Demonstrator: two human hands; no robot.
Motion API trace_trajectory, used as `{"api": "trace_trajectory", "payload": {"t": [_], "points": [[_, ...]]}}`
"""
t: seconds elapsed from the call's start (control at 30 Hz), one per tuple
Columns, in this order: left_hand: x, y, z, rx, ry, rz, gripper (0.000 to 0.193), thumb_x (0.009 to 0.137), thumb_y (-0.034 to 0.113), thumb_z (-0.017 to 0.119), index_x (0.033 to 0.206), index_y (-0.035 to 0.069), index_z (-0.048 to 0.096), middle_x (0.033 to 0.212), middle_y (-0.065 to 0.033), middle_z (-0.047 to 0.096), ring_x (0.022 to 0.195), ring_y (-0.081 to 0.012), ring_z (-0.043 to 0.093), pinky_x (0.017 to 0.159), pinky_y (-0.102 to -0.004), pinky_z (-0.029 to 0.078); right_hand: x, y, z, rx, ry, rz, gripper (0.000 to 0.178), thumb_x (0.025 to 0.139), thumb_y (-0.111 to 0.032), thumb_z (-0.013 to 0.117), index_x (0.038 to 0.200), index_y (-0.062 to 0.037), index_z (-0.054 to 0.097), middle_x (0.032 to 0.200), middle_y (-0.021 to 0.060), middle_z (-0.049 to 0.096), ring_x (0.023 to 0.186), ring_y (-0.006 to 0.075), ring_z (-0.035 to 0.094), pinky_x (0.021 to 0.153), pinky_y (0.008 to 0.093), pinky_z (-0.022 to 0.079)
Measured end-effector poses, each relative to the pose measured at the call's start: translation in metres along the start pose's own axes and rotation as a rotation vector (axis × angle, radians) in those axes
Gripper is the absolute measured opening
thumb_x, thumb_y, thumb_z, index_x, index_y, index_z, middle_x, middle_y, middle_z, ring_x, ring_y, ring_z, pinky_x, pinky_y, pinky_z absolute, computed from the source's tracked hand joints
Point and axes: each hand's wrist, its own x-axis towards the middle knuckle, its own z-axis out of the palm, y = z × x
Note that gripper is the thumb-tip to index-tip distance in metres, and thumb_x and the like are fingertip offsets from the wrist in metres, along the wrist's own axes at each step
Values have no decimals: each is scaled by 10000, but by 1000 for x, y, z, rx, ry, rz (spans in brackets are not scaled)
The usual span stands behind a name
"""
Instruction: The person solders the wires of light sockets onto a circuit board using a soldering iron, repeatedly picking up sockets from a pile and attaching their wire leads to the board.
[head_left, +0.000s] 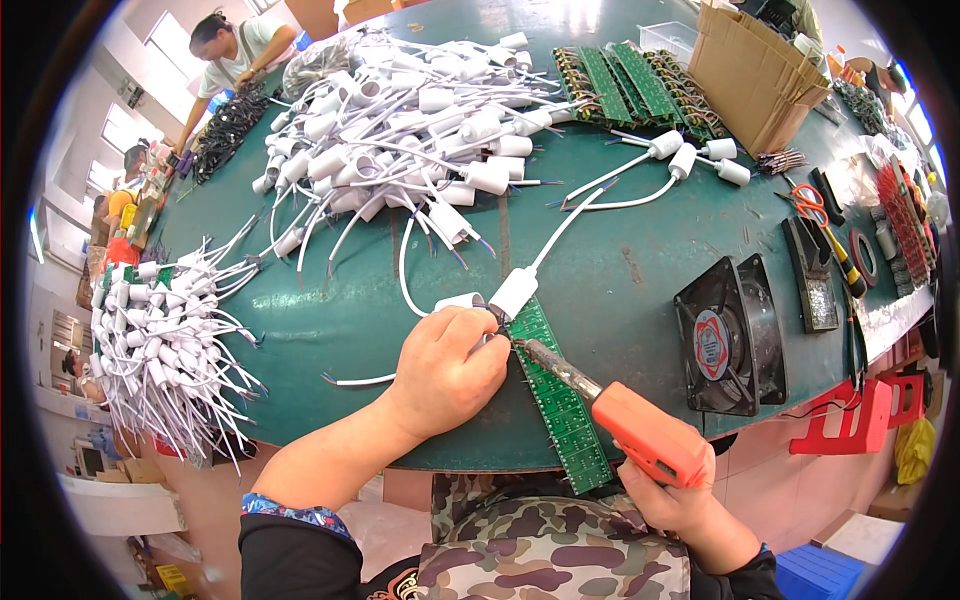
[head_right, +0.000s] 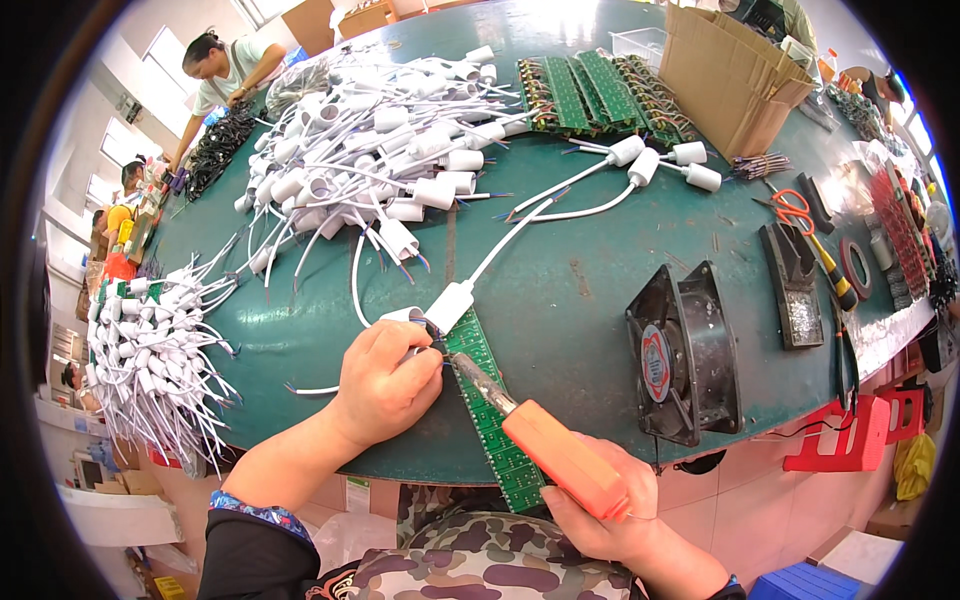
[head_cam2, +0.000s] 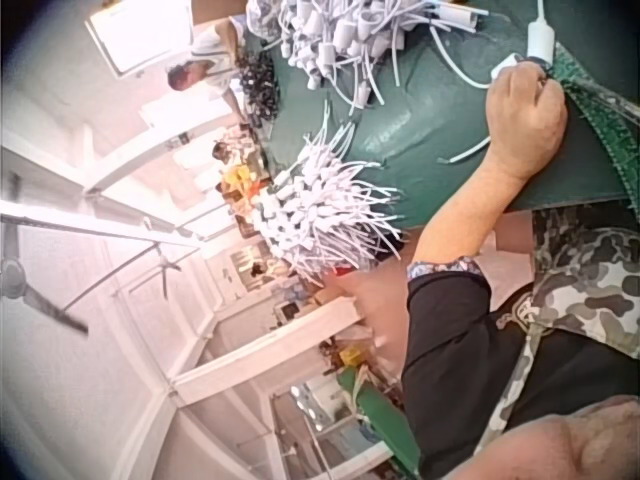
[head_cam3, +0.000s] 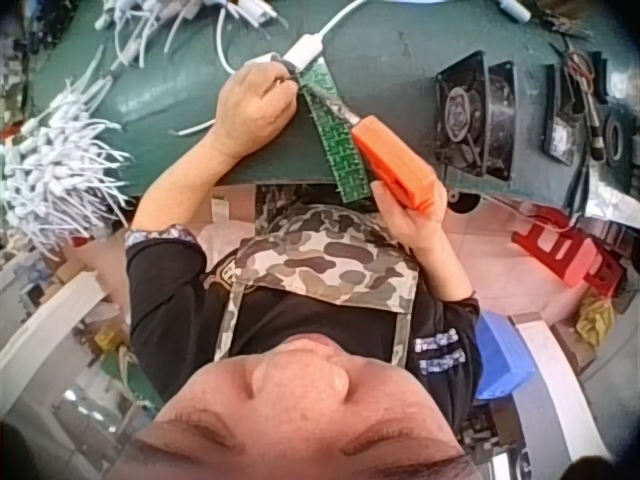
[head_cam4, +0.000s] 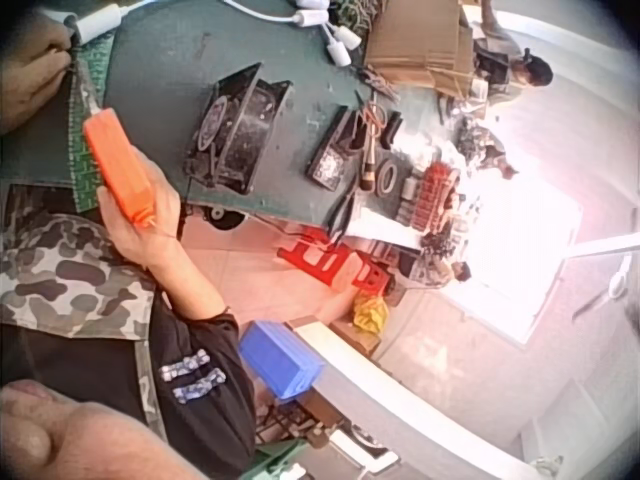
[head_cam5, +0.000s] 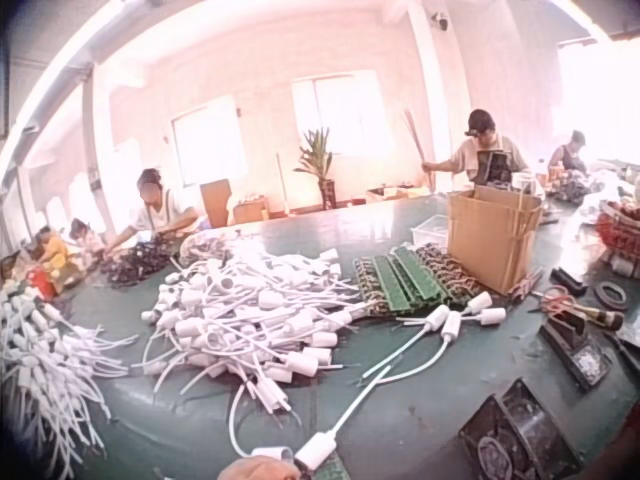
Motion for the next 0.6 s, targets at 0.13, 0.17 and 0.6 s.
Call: {"api": "trace_trajectory", "payload": {"t": [0.13,0.17,0.6], "points": [[2,1,-2,-20,-5,4,264,613,-10,755,851,40,650,947,-86,592,808,-277,622,682,-393,524,-3,-9,-10,-14,2,86,356,782,-60,776,1110,36,675,993,165,718,806,313,708,724,384,566],[1,1,-2,-19,-6,1,264,613,-10,755,851,40,650,947,-86,592,808,-277,622,682,-393,524,-3,-12,-12,-8,-4,137,324,777,-75,773,1076,21,693,991,162,718,811,320,706,732,388,566],[1,0,-5,10,-48,14,255,657,-4,775,882,29,658,977,-95,606,843,-283,632,712,-392,538,-2,-12,-11,-7,38,114,323,786,-89,781,1076,26,694,999,175,716,826,333,710,754,383,568]]}}
